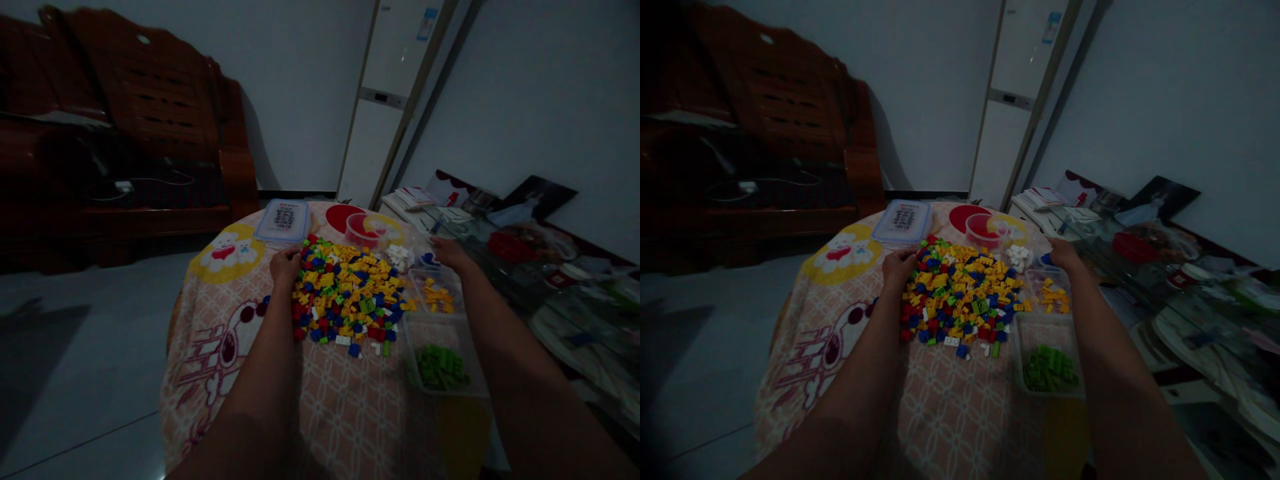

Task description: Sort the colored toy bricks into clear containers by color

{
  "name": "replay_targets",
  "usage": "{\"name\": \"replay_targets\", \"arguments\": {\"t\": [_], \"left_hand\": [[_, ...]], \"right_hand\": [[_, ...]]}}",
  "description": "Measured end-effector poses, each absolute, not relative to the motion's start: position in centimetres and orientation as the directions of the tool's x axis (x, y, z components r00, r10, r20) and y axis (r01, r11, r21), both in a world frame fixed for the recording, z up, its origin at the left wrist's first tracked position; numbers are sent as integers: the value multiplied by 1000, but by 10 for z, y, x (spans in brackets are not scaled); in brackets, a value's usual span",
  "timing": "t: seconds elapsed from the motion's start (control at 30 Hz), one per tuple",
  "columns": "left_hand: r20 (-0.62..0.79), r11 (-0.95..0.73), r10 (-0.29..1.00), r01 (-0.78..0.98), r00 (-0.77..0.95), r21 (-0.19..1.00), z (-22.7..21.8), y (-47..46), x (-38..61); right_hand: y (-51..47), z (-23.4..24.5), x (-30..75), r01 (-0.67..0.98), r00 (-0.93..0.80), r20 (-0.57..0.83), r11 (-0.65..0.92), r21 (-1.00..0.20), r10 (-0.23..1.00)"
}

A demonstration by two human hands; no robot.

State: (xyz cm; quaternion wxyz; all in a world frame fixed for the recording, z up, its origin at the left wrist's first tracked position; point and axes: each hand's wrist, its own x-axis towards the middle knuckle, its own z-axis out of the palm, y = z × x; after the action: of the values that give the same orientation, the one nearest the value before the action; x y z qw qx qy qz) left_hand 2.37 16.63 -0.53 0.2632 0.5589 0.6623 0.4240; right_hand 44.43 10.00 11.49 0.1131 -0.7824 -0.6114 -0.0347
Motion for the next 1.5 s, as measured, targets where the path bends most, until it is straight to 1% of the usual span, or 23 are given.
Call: {"name": "replay_targets", "arguments": {"t": [0.1, 0.17, 0.33, 0.43, 0.63, 0.73, 0.8, 0.83, 0.9, 0.93, 1.0, 1.07, 1.17, 1.23, 1.43, 1.5], "left_hand": [[121, 20, 964, 518, -238, 855, -6, 167, 24], [119, 22, 963, 514, -240, 857, -6, 167, 24], [117, 22, 964, 513, -238, 858, -2, 165, 25], [111, 25, 964, 501, -240, 865, -1, 164, 25], [108, 33, 962, 502, -250, 864, -3, 165, 26], [112, 24, 964, 496, -242, 868, -3, 165, 27], [104, 26, 965, 483, -240, 875, -2, 164, 27], [102, 27, 965, 479, -241, 877, -2, 163, 28], [103, 27, 964, 477, -245, 879, -1, 163, 28], [106, 27, 963, 478, -248, 878, -1, 162, 28], [102, 33, 962, 479, -253, 877, 0, 162, 29], [98, 38, 963, 486, -251, 873, 2, 161, 29], [102, 39, 963, 502, -250, 864, 4, 159, 29], [103, 40, 963, 507, -250, 861, 5, 158, 29], [102, 49, 961, 523, -256, 851, 4, 159, 29], [102, 48, 963, 530, -251, 847, 3, 160, 29]], "right_hand": [[96, 107, 441, 947, 306, 102, -292, -131, 947], [94, 102, 438, 943, 314, 65, -303, -138, 947], [90, 101, 431, 933, 311, 12, -303, -193, 950], [91, 104, 425, 927, 309, 19, -297, -230, 951], [89, 107, 415, 932, 311, 112, -280, -230, 944], [81, 111, 401, 942, 296, 236, -243, -231, 925], [69, 116, 381, 957, 229, 382, -135, -258, 895], [61, 117, 367, 959, 177, 421, -61, -276, 889], [40, 119, 333, 949, 52, 448, 96, -301, 893], [29, 118, 314, 935, -15, 441, 169, -313, 897], [6, 111, 276, 899, -143, 380, 281, -337, 914], [-12, 99, 241, 879, -234, 289, 329, -345, 928], [-27, 78, 198, 876, -295, 138, 326, -357, 945], [-28, 67, 176, 896, -279, 52, 279, -344, 959], [-12, 48, 134, 948, -252, -80, 229, -222, 964], [-9, 42, 129, 952, -248, -101, 222, -211, 964]]}}
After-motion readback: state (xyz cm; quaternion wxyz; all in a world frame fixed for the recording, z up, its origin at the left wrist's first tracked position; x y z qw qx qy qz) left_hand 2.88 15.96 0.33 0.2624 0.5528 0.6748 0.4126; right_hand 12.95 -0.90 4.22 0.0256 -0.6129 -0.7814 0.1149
